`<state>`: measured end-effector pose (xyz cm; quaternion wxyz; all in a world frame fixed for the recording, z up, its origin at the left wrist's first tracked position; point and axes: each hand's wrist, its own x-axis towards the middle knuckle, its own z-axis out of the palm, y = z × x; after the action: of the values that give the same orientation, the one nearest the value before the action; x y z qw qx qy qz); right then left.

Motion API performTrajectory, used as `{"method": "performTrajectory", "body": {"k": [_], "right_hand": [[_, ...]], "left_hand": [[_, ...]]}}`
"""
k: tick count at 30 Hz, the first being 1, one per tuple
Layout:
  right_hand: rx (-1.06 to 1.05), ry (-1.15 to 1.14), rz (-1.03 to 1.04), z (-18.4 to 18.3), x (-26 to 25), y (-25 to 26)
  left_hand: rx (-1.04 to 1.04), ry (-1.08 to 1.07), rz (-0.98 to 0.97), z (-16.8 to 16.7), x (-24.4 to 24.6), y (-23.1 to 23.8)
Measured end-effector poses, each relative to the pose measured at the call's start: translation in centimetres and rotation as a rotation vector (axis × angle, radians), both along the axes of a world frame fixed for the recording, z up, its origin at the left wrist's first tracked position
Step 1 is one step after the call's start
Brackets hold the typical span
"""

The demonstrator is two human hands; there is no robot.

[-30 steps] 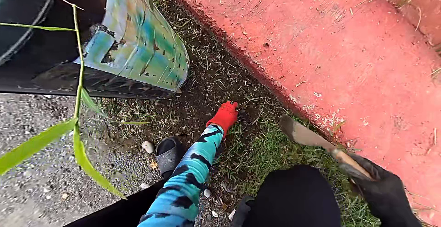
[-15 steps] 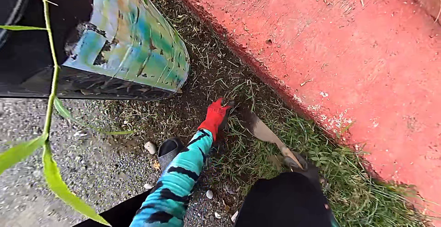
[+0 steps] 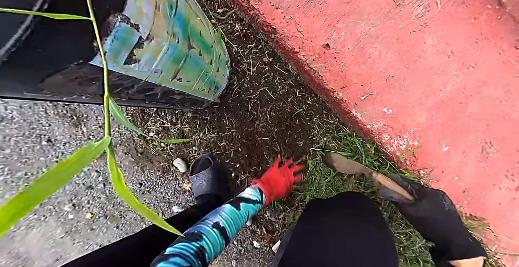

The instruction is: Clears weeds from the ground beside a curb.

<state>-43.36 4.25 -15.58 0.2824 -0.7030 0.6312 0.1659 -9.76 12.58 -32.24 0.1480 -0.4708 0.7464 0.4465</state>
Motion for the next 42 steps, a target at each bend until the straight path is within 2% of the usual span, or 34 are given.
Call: {"method": "performTrajectory", "body": {"k": [3,6,8,10,13,15,18,21,25,27,30,34,36,39,42], "right_hand": [[0.017,0.007,0.003,0.2,0.1,-0.2],[0.03,0.022,-0.013,0.3,0.3,-0.3],[0.033,0.038,-0.013,0.2,0.4,-0.4],[0.025,0.03,-0.007,0.3,0.6,-0.5],[0.006,0.027,0.024,0.4,0.7,-0.9],[-0.01,0.027,0.047,0.4,0.7,-1.0],[-0.017,0.017,0.058,0.5,0.9,-1.2],[-0.019,0.03,0.078,0.6,1.2,-0.9],[-0.025,0.042,0.071,0.9,1.6,-0.6],[-0.019,0.042,0.056,0.7,1.2,-0.2],[-0.019,0.013,0.025,0.5,0.4,0.8],[-0.021,-0.009,0.01,0.9,-0.6,1.5],[-0.025,-0.008,0.0,1.2,-0.7,1.6],[0.007,0.013,-0.013,1.7,-0.9,1.8],[-0.014,0.004,-0.011,2.6,-1.6,1.4]], "left_hand": [[0.059,0.101,-0.173,-0.4,0.3,6.5],[0.164,0.064,-0.306,-1.4,3.9,9.3],[0.117,0.033,-0.235,-2.0,6.7,8.4],[0.039,-0.026,-0.125,-1.9,8.3,5.2],[-0.139,-0.016,-0.127,-3.4,9.2,1.9],[-0.144,-0.056,-0.052,-3.6,8.3,2.5],[-0.057,-0.072,0.11,-2.5,5.5,5.9],[-0.05,-0.018,0.031,-1.8,3.5,7.9],[-0.066,0.093,-0.084,-2.2,0.0,6.9],[-0.066,0.099,-0.168,-2.3,-0.9,5.0],[-0.085,0.045,-0.236,-0.7,0.2,0.1],[-0.179,-0.107,0.089,1.3,1.4,-5.0],[-0.228,-0.124,0.122,3.0,2.0,-6.6],[-0.164,-0.204,0.212,2.6,3.9,-7.1],[-0.23,-0.201,0.531,3.3,5.7,-7.6]]}}
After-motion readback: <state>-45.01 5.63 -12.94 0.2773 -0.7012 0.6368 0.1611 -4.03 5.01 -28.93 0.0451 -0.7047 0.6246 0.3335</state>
